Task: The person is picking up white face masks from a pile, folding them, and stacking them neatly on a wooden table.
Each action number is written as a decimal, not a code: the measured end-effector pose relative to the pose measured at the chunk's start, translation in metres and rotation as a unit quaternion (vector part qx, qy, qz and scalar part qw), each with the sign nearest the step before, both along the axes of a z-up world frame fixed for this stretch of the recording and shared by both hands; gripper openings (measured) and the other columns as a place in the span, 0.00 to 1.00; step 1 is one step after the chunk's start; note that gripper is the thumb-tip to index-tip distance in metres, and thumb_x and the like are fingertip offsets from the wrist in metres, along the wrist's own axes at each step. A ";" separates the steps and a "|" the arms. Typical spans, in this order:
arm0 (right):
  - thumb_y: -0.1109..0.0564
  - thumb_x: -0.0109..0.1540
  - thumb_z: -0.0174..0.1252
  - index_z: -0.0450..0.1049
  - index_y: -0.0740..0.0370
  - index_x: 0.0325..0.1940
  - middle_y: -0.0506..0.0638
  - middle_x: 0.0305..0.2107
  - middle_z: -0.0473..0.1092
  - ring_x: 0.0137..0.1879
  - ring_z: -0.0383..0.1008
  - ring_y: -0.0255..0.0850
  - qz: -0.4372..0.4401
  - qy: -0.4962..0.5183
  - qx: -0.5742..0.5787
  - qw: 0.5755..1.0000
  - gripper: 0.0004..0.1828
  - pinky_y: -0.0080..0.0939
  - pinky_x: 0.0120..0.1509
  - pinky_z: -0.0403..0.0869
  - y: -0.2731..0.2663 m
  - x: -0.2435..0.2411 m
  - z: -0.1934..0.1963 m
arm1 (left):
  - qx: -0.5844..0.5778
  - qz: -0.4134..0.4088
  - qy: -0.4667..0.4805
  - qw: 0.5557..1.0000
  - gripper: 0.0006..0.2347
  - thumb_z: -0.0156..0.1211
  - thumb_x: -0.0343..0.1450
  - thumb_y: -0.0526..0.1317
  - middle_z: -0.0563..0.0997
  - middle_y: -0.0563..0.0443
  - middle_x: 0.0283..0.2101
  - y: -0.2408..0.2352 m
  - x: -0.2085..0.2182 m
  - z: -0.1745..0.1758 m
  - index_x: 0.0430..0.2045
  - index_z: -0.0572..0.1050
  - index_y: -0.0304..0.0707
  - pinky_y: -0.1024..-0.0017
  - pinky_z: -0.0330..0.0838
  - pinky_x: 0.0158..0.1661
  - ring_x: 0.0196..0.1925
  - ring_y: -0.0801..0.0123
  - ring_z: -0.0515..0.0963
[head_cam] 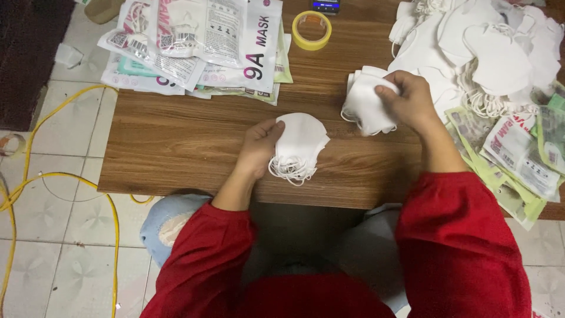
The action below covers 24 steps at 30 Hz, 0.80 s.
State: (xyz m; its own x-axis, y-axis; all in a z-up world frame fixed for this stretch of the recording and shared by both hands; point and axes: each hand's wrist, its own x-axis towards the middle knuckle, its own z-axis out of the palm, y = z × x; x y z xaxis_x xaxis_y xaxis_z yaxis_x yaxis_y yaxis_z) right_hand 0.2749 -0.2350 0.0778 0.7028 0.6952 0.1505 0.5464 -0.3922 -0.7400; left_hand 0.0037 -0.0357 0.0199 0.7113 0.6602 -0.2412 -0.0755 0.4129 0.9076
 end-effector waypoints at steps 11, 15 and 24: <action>0.63 0.60 0.69 0.81 0.65 0.42 0.51 0.26 0.73 0.34 0.71 0.39 0.138 0.201 0.056 0.968 0.08 0.38 0.42 0.72 0.030 -0.098 0.004 | 0.007 -0.052 -0.022 0.998 0.11 0.62 0.75 0.39 0.85 0.44 0.35 -0.011 -0.001 -0.004 0.46 0.80 0.29 0.73 0.83 0.35 0.34 0.70 0.84; 0.59 0.59 0.71 0.82 0.63 0.41 0.49 0.25 0.74 0.33 0.75 0.37 0.129 0.210 0.025 0.969 0.08 0.36 0.40 0.74 0.035 -0.099 -0.003 | -0.014 -0.081 -0.025 0.996 0.13 0.61 0.75 0.40 0.85 0.42 0.37 -0.010 0.000 -0.007 0.48 0.79 0.29 0.70 0.83 0.38 0.36 0.67 0.85; 0.58 0.60 0.70 0.82 0.63 0.41 0.53 0.24 0.76 0.30 0.76 0.40 0.139 0.182 0.011 0.973 0.08 0.38 0.37 0.75 0.038 -0.103 -0.004 | 0.020 -0.111 -0.015 0.994 0.15 0.62 0.75 0.44 0.85 0.44 0.37 -0.012 -0.003 -0.006 0.48 0.79 0.30 0.69 0.84 0.39 0.37 0.70 0.84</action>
